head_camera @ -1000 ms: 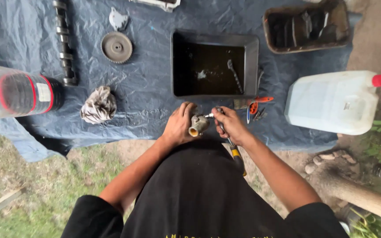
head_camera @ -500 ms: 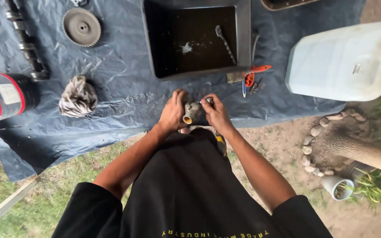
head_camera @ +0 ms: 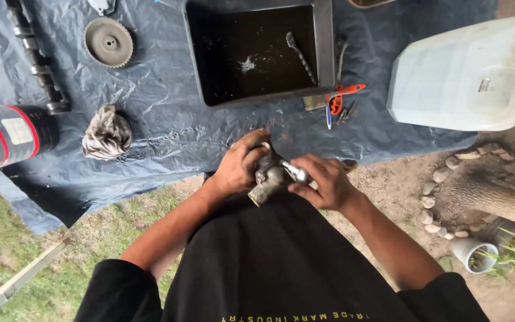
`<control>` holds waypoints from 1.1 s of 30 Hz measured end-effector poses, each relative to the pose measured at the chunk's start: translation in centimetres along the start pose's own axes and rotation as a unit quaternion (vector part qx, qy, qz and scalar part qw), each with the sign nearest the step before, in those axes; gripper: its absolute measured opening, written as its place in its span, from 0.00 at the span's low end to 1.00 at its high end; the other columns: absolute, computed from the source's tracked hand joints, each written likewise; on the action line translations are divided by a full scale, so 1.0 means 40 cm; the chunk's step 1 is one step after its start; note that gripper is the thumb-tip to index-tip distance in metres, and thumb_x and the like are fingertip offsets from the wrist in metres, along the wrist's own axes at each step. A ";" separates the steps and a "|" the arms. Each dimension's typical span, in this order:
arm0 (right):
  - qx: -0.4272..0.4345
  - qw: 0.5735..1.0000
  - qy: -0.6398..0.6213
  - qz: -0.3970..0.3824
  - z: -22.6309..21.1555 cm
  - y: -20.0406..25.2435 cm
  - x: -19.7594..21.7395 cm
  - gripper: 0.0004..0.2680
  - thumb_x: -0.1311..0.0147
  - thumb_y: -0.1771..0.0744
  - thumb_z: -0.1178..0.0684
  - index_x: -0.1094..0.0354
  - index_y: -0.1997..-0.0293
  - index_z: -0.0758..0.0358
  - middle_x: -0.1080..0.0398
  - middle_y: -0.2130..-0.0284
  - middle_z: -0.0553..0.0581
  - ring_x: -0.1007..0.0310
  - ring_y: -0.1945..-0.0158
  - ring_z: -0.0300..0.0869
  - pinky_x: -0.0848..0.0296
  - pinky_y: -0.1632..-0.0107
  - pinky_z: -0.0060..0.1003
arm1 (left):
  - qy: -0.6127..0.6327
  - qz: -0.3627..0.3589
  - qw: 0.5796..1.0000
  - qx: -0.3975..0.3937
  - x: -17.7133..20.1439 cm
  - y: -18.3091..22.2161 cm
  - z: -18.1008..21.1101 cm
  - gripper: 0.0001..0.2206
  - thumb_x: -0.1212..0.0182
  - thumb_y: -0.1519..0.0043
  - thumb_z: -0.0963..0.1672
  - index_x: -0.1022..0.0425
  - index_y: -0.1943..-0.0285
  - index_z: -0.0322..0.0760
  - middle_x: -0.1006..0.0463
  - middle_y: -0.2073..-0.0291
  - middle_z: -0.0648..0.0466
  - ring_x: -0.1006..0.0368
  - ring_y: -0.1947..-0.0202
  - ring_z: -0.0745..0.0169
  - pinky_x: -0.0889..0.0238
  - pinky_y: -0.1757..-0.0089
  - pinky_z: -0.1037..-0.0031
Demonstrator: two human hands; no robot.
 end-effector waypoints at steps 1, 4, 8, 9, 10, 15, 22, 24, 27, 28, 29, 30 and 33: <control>0.002 1.000 -0.001 -0.003 -0.035 -0.019 0.018 0.18 0.39 0.35 0.40 0.28 0.48 0.64 0.27 0.69 0.54 0.26 0.76 0.47 0.27 0.74 0.41 | -0.002 0.002 1.000 0.002 0.014 -0.039 0.019 0.20 0.38 0.37 0.45 0.35 0.42 0.26 0.29 0.49 0.33 0.25 0.50 0.24 0.28 0.50 0.43; 0.075 0.996 0.008 0.037 -0.141 -0.053 0.080 0.18 0.40 0.34 0.42 0.28 0.51 0.71 0.26 0.67 0.63 0.24 0.72 0.53 0.24 0.71 0.43 | 0.039 0.020 0.999 -0.030 0.050 -0.127 0.072 0.17 0.38 0.35 0.45 0.35 0.43 0.28 0.28 0.52 0.33 0.25 0.54 0.21 0.27 0.54 0.39; 0.065 0.994 -0.027 0.085 -0.151 -0.014 0.124 0.21 0.36 0.37 0.40 0.27 0.53 0.73 0.24 0.66 0.61 0.23 0.71 0.48 0.22 0.69 0.42 | 0.090 0.045 0.994 -0.029 0.070 -0.200 0.110 0.16 0.38 0.35 0.44 0.37 0.44 0.32 0.27 0.54 0.35 0.24 0.55 0.20 0.27 0.56 0.36; 0.051 0.992 -0.042 0.105 -0.144 0.001 0.134 0.22 0.35 0.38 0.39 0.27 0.53 0.73 0.24 0.67 0.61 0.23 0.72 0.46 0.22 0.70 0.42 | 0.095 0.054 0.994 -0.022 0.078 -0.225 0.122 0.14 0.38 0.34 0.42 0.37 0.45 0.32 0.26 0.56 0.36 0.23 0.56 0.20 0.26 0.58 0.36; 0.051 0.992 -0.041 0.105 -0.150 0.003 0.140 0.22 0.35 0.38 0.39 0.27 0.53 0.73 0.24 0.67 0.61 0.23 0.72 0.46 0.22 0.70 0.42 | 0.095 0.055 0.994 -0.023 0.072 -0.226 0.121 0.14 0.38 0.34 0.42 0.37 0.45 0.32 0.26 0.56 0.36 0.23 0.56 0.20 0.26 0.58 0.36; 0.043 0.985 -0.070 0.151 -0.162 0.020 0.169 0.24 0.39 0.36 0.36 0.28 0.57 0.77 0.24 0.67 0.66 0.23 0.70 0.49 0.23 0.68 0.42 | 0.151 0.105 0.982 -0.037 0.088 -0.265 0.144 0.16 0.39 0.34 0.45 0.36 0.43 0.32 0.27 0.53 0.33 0.24 0.55 0.20 0.26 0.57 0.36; 0.099 0.982 0.007 0.159 -0.235 -0.031 0.188 0.23 0.38 0.36 0.36 0.29 0.58 0.76 0.24 0.68 0.66 0.24 0.71 0.51 0.23 0.69 0.44 | 0.185 0.127 0.974 -0.042 0.109 -0.281 0.134 0.16 0.36 0.35 0.44 0.36 0.46 0.30 0.29 0.54 0.32 0.24 0.57 0.19 0.26 0.60 0.35; 0.133 0.979 0.010 0.153 -0.261 -0.057 0.190 0.20 0.37 0.36 0.40 0.29 0.59 0.76 0.24 0.69 0.65 0.25 0.76 0.51 0.24 0.73 0.45 | 0.141 0.106 0.983 -0.055 0.116 -0.291 0.133 0.16 0.37 0.35 0.45 0.35 0.45 0.31 0.28 0.53 0.33 0.24 0.57 0.20 0.25 0.59 0.35; 0.102 0.983 0.040 0.149 -0.267 -0.082 0.179 0.20 0.38 0.35 0.41 0.29 0.58 0.78 0.25 0.70 0.65 0.26 0.75 0.50 0.25 0.73 0.43 | 0.092 0.089 0.990 -0.060 0.131 -0.306 0.130 0.13 0.41 0.33 0.44 0.35 0.44 0.33 0.28 0.53 0.34 0.24 0.56 0.23 0.25 0.57 0.37; 0.101 0.983 0.041 0.149 -0.273 -0.082 0.173 0.20 0.38 0.35 0.41 0.29 0.58 0.78 0.25 0.70 0.65 0.26 0.75 0.50 0.25 0.73 0.43 | 0.093 0.089 0.990 -0.059 0.140 -0.306 0.127 0.13 0.41 0.33 0.44 0.35 0.44 0.33 0.28 0.53 0.34 0.24 0.56 0.23 0.25 0.57 0.37; 0.071 0.986 0.029 0.151 -0.266 -0.084 0.169 0.21 0.38 0.36 0.41 0.29 0.58 0.78 0.25 0.70 0.65 0.25 0.75 0.49 0.25 0.73 0.41 | 0.069 0.082 0.992 -0.065 0.146 -0.307 0.128 0.13 0.41 0.33 0.44 0.35 0.44 0.33 0.29 0.53 0.35 0.23 0.56 0.24 0.25 0.57 0.38; 0.043 0.987 0.018 0.153 -0.256 -0.089 0.164 0.21 0.37 0.36 0.41 0.29 0.57 0.78 0.24 0.69 0.64 0.24 0.74 0.48 0.24 0.73 0.40 | 0.043 0.076 0.994 -0.072 0.152 -0.309 0.127 0.12 0.42 0.33 0.43 0.35 0.44 0.34 0.29 0.53 0.35 0.23 0.56 0.24 0.24 0.57 0.39; 0.011 0.987 0.008 0.162 -0.261 -0.099 0.158 0.21 0.37 0.36 0.42 0.30 0.55 0.80 0.26 0.69 0.64 0.25 0.75 0.46 0.25 0.73 0.37 | 0.017 0.067 0.995 -0.074 0.174 -0.325 0.134 0.11 0.43 0.32 0.43 0.35 0.45 0.34 0.29 0.53 0.36 0.22 0.55 0.27 0.24 0.56 0.40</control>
Point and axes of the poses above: each hand's wrist, its own y-axis away from the middle knuckle, its own x-axis out of the back of the hand, z = x × y, the point moved 9 cm from there along -y, towards the middle knuckle
